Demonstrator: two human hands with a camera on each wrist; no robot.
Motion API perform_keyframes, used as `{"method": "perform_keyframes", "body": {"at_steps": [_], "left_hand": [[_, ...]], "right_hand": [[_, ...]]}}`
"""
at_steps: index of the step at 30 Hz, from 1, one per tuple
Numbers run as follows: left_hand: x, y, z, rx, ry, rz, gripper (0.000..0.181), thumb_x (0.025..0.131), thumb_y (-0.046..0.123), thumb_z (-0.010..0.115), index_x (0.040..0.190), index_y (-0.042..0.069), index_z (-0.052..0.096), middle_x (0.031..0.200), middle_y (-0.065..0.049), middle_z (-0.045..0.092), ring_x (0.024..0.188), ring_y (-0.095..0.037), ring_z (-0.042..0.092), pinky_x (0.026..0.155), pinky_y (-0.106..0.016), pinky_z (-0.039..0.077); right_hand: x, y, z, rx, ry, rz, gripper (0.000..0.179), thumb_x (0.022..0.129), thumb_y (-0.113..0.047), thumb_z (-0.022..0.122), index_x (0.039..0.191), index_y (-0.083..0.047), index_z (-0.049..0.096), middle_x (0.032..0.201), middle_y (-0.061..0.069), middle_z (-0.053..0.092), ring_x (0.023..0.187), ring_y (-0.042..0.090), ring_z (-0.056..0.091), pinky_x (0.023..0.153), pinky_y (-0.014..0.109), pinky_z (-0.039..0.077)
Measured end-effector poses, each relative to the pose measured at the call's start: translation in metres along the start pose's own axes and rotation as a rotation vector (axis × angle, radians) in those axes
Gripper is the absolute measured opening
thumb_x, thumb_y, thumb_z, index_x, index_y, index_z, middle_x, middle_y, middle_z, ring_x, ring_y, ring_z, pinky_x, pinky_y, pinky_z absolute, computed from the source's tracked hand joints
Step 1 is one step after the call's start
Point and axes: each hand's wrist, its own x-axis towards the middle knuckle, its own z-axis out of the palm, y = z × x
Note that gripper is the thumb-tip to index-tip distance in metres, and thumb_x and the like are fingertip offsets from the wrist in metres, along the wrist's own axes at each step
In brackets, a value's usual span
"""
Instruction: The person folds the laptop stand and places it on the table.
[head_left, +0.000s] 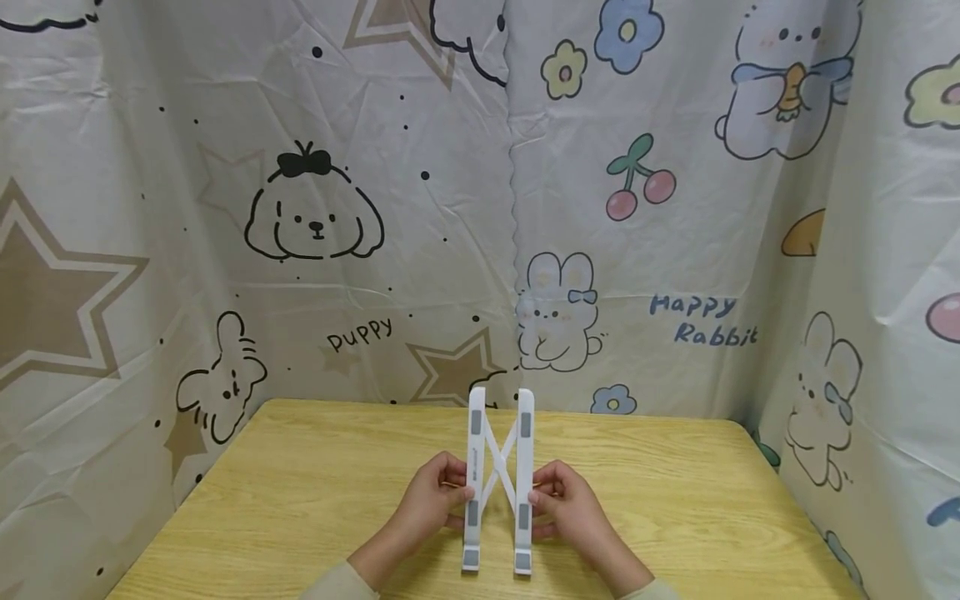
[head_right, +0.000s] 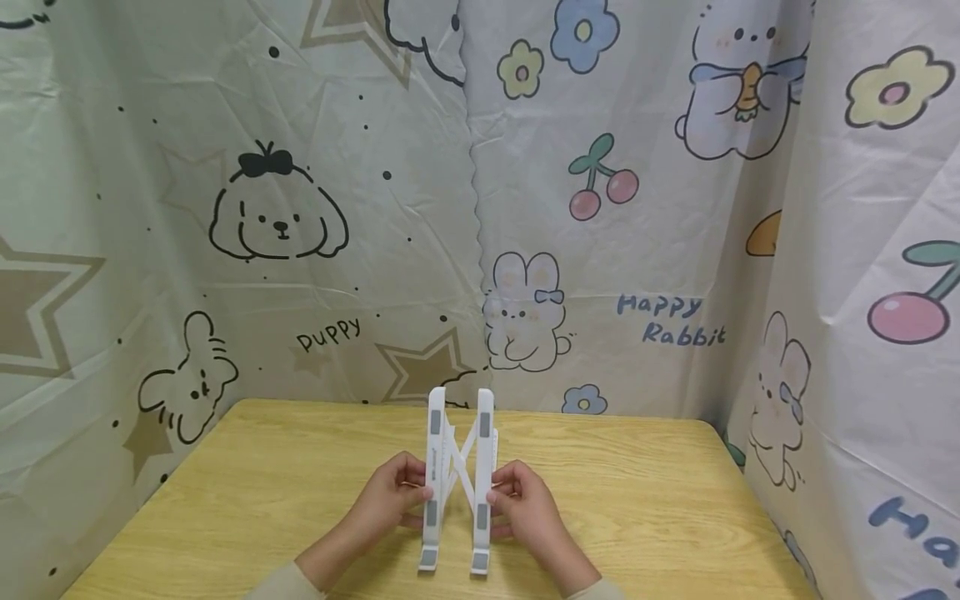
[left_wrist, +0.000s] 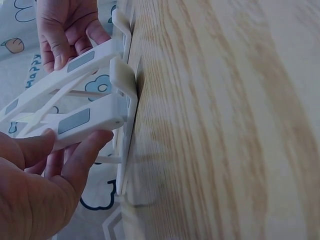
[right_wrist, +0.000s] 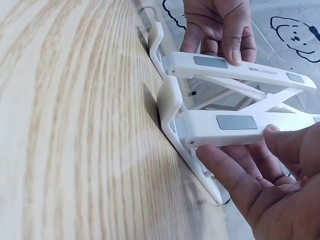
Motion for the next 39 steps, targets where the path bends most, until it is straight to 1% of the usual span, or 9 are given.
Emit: {"method": "perform_keyframes", "body": {"at_steps": [12, 19, 25, 28, 34, 39], "left_hand": [[0.002, -0.003, 0.002, 0.021, 0.002, 0.004, 0.023, 0.094, -0.004, 0.069, 0.112, -0.001, 0.055, 0.101, -0.011, 0.055, 0.085, -0.018, 0.061, 0.064, -0.051, 0.064], [0.003, -0.005, 0.005, 0.011, 0.003, 0.017, 0.023, 0.094, -0.005, 0.068, 0.113, -0.002, 0.055, 0.101, -0.011, 0.055, 0.084, -0.017, 0.061, 0.061, -0.046, 0.064], [0.002, -0.003, 0.006, 0.001, 0.003, 0.025, 0.024, 0.094, -0.004, 0.068, 0.114, -0.003, 0.055, 0.102, -0.012, 0.056, 0.084, -0.017, 0.063, 0.06, -0.046, 0.063], [0.002, -0.003, 0.007, -0.001, 0.005, 0.028, 0.024, 0.094, -0.004, 0.068, 0.113, -0.003, 0.055, 0.102, -0.012, 0.056, 0.085, -0.017, 0.063, 0.06, -0.047, 0.063], [0.003, -0.002, 0.009, 0.024, 0.012, 0.032, 0.023, 0.094, -0.003, 0.068, 0.113, -0.001, 0.056, 0.102, -0.012, 0.056, 0.085, -0.017, 0.063, 0.062, -0.051, 0.063], [0.004, -0.002, 0.011, 0.033, 0.016, 0.034, 0.022, 0.094, -0.002, 0.069, 0.112, -0.001, 0.056, 0.102, -0.012, 0.056, 0.084, -0.018, 0.063, 0.062, -0.051, 0.063]], "right_hand": [[-0.001, 0.002, 0.008, -0.007, 0.022, -0.015, 0.019, 0.1, 0.003, 0.06, 0.117, 0.005, 0.051, 0.096, 0.012, 0.061, 0.079, 0.023, 0.068, 0.065, 0.052, 0.064], [0.0, 0.002, 0.011, 0.006, 0.015, -0.026, 0.019, 0.1, 0.002, 0.06, 0.116, 0.005, 0.051, 0.095, 0.012, 0.06, 0.078, 0.023, 0.068, 0.065, 0.052, 0.064], [0.001, 0.0, 0.014, -0.002, 0.019, -0.027, 0.019, 0.1, 0.001, 0.061, 0.117, 0.004, 0.052, 0.095, 0.012, 0.06, 0.079, 0.022, 0.067, 0.064, 0.051, 0.064], [0.001, 0.0, 0.015, -0.012, 0.02, -0.03, 0.019, 0.1, 0.001, 0.061, 0.116, 0.004, 0.052, 0.095, 0.012, 0.06, 0.078, 0.022, 0.067, 0.064, 0.051, 0.064], [0.002, 0.001, 0.017, -0.022, 0.023, -0.035, 0.019, 0.1, 0.001, 0.061, 0.116, 0.004, 0.052, 0.096, 0.014, 0.061, 0.078, 0.022, 0.068, 0.065, 0.052, 0.064], [0.003, 0.002, 0.019, -0.024, 0.02, -0.041, 0.019, 0.1, 0.001, 0.061, 0.117, 0.003, 0.052, 0.095, 0.013, 0.062, 0.078, 0.022, 0.068, 0.064, 0.05, 0.064]]}}
